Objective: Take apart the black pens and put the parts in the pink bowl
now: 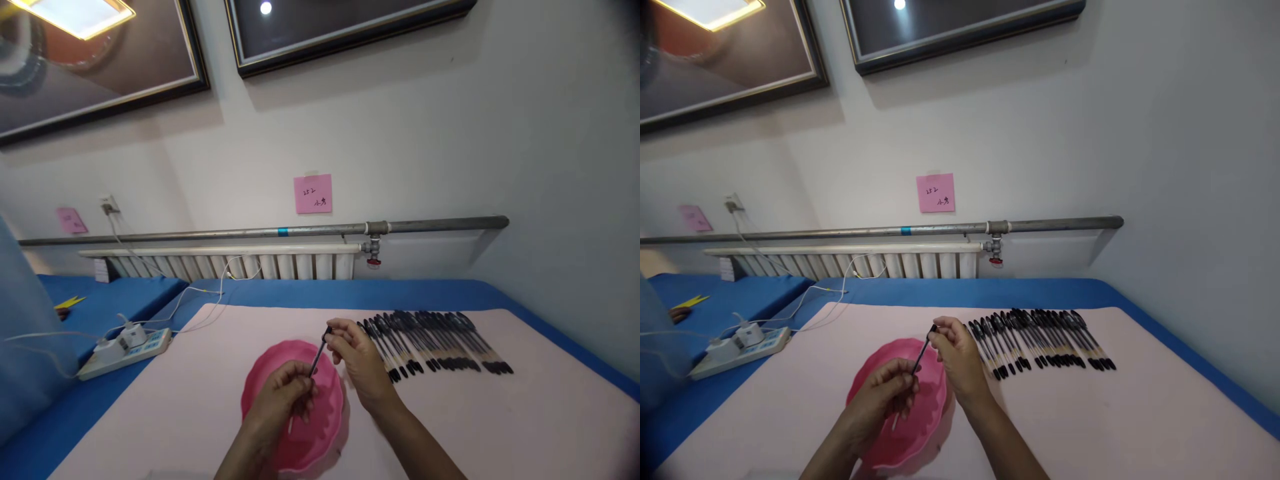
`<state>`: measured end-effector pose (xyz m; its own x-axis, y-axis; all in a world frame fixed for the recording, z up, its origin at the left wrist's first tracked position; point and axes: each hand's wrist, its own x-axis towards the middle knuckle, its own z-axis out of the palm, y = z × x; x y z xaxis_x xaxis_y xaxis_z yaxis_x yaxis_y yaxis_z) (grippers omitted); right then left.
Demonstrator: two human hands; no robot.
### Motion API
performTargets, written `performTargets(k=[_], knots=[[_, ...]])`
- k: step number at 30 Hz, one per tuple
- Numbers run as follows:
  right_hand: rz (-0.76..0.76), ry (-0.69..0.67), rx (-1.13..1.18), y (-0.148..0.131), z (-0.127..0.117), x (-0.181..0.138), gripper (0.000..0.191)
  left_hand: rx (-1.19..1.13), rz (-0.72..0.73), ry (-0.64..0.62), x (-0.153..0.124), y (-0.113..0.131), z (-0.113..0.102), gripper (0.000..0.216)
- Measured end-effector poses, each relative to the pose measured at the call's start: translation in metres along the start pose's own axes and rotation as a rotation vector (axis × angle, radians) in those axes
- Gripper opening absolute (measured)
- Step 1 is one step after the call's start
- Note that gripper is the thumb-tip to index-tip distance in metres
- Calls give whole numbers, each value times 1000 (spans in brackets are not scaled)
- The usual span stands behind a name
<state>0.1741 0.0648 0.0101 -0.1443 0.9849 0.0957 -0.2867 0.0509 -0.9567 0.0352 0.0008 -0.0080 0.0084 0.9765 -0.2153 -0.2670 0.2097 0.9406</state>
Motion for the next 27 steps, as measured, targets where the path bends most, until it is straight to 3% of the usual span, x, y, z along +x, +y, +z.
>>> performTargets(k=[6, 22, 27], knots=[[79, -70, 38, 1, 3, -1, 17, -6, 15, 22, 1, 0, 4, 35], [195, -190, 70, 17, 13, -6, 19, -173, 32, 55, 1, -2, 11, 39], [192, -164, 33, 16, 13, -8, 12, 39, 83, 128, 8, -1, 3, 36]])
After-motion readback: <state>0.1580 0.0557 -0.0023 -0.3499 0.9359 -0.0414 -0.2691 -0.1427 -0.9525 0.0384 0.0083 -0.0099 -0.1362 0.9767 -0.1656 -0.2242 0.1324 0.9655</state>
